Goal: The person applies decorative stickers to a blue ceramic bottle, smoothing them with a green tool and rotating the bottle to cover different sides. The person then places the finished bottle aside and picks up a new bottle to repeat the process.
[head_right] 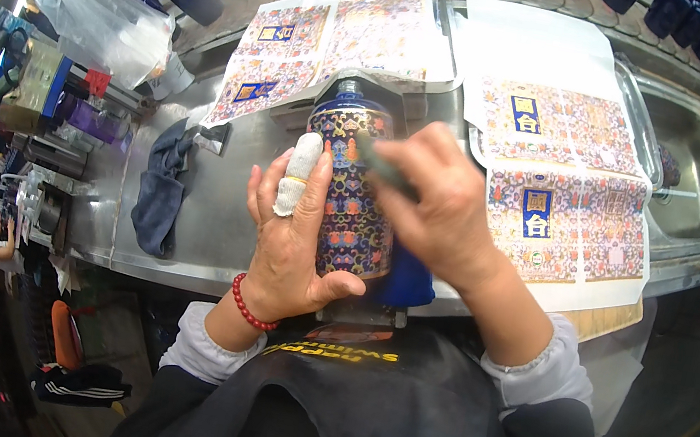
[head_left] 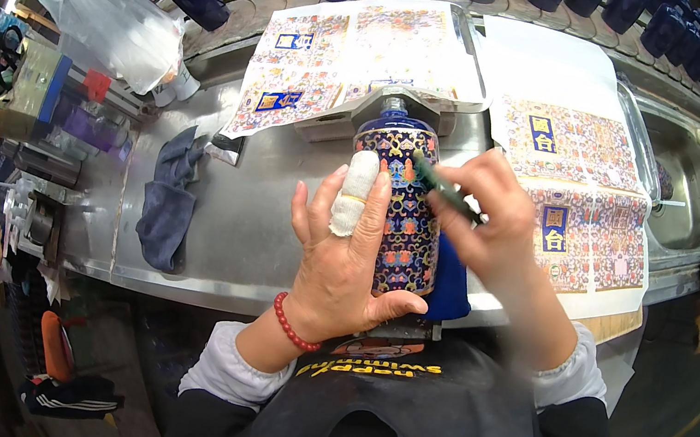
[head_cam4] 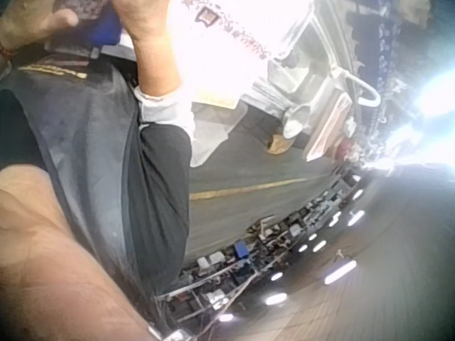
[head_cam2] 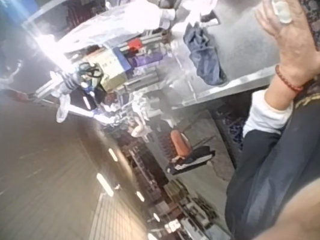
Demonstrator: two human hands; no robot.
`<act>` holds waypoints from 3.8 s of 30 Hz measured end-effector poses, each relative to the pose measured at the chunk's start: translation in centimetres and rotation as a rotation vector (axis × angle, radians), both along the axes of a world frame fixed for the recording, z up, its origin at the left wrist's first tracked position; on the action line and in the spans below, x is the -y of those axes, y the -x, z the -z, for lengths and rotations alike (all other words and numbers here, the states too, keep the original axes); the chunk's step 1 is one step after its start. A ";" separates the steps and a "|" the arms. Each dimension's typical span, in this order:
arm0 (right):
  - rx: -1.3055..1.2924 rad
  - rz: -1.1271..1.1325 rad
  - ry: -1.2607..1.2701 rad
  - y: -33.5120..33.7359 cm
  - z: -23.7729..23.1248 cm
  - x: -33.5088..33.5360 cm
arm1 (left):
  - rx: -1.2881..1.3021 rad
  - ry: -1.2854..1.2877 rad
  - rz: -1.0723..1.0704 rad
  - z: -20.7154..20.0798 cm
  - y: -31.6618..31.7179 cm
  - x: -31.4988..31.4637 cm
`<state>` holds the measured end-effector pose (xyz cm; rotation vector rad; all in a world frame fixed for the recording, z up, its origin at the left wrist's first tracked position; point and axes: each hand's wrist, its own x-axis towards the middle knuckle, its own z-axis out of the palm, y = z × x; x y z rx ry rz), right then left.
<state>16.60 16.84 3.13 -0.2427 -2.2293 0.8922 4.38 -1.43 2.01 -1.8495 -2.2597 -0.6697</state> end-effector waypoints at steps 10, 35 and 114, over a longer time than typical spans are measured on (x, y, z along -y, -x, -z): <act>-0.088 -0.172 -0.239 -0.5 -1.7 -0.4 | 0.151 -0.044 0.004 1.7 -0.1 2.1; 0.028 -0.043 0.549 -3.7 1.1 0.9 | -0.031 -0.123 0.043 1.8 0.3 1.8; 1.108 -0.852 1.920 9.2 11.0 31.3 | 1.231 -0.920 -0.777 4.6 -0.5 43.2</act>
